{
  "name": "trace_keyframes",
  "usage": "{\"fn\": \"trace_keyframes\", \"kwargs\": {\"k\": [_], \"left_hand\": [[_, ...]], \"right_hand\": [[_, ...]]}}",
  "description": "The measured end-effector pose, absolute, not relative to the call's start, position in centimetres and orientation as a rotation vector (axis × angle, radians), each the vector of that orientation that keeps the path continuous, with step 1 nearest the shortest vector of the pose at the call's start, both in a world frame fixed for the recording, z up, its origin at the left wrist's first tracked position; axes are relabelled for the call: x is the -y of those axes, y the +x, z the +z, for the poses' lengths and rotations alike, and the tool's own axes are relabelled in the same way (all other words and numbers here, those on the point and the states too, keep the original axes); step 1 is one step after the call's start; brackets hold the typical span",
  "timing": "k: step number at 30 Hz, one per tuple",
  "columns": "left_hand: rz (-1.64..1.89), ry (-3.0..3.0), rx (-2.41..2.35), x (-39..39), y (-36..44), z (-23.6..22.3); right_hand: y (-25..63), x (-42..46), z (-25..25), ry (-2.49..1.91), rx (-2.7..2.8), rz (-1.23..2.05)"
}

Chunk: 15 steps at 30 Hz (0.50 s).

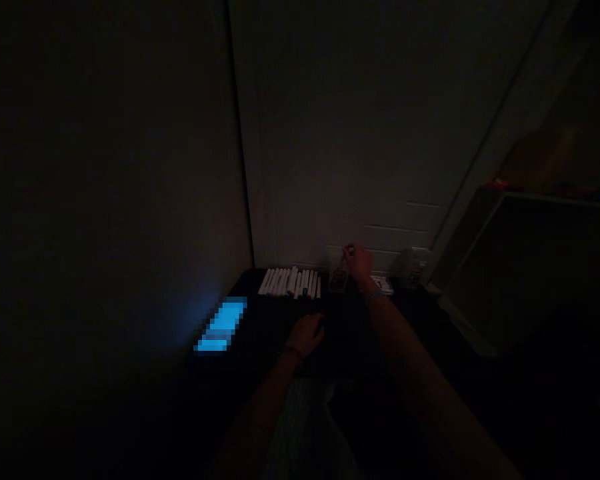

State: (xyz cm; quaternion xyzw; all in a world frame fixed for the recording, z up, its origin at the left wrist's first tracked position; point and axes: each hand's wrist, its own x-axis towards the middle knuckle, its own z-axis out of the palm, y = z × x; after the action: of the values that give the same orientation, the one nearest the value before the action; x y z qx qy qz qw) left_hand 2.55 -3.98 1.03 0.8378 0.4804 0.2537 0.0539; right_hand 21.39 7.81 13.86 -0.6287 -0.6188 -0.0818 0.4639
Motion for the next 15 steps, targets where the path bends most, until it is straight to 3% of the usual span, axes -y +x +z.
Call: {"fn": "trace_keyframes", "kwargs": {"k": [15], "left_hand": [[0.784,2.512,-1.438,3.9,2.6,1.1]], "right_hand": [[20.3,-5.5,11.7,-1.627,1.477,-0.29]]}}
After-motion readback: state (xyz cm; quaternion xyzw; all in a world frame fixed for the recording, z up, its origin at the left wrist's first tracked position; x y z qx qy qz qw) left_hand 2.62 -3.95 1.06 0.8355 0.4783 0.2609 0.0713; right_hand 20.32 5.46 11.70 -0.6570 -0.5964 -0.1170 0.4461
